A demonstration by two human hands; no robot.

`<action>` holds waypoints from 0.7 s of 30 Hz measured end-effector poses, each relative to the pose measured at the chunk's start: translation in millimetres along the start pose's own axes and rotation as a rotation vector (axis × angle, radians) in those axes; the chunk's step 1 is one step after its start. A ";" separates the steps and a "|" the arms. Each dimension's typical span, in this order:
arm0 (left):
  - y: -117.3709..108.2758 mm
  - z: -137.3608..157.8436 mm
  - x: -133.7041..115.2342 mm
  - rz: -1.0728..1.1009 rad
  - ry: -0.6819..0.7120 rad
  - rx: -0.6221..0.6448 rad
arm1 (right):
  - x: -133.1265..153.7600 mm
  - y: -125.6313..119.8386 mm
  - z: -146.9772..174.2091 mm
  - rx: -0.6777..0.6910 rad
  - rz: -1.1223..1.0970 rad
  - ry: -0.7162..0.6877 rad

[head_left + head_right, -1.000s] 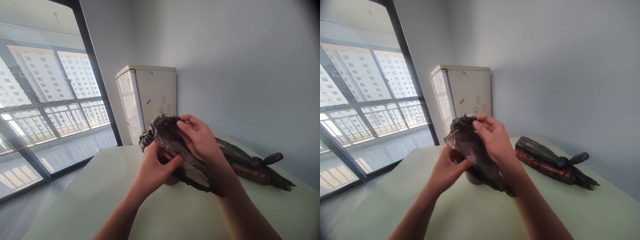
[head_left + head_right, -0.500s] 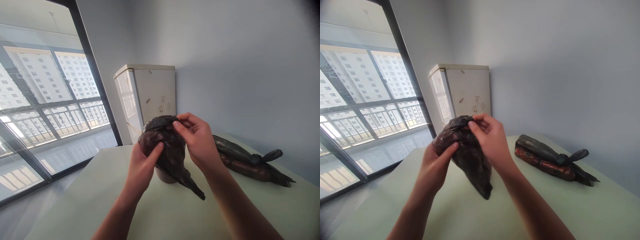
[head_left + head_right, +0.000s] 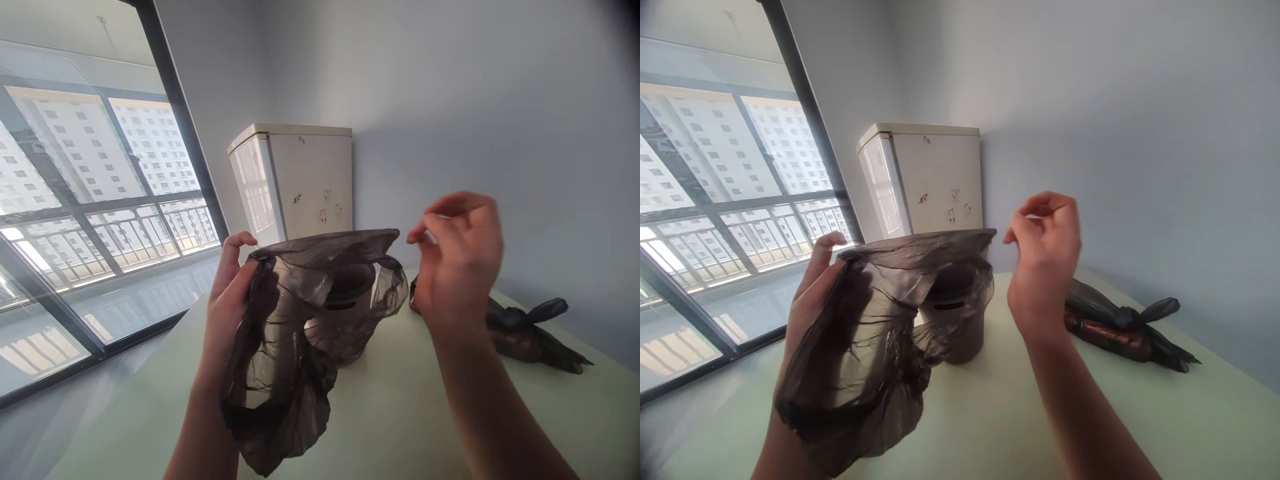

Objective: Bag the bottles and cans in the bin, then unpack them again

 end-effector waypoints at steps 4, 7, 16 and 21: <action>5.5 4.6 -1.9 0.107 -0.011 0.047 | 32.9 2.7 30.0 0.473 0.239 -0.278; 4.8 8.7 -4.5 0.114 0.040 0.055 | 33.3 13.1 52.1 1.097 0.410 -0.193; -6.7 15.7 -22.1 -0.014 0.359 -0.085 | -6.5 19.9 34.8 0.592 0.939 -0.295; 2.3 22.7 -32.1 -0.024 0.509 -0.064 | 7.3 17.7 38.3 0.612 0.758 -0.271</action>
Point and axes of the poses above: each hand's wrist, its own z-axis away from the middle knuckle, its own y-axis out of the palm, x = y × z, the point moved 1 cm from there along -z, towards the middle knuckle, and after that the axes turned 11 degrees about z, right-handed, at the moved point
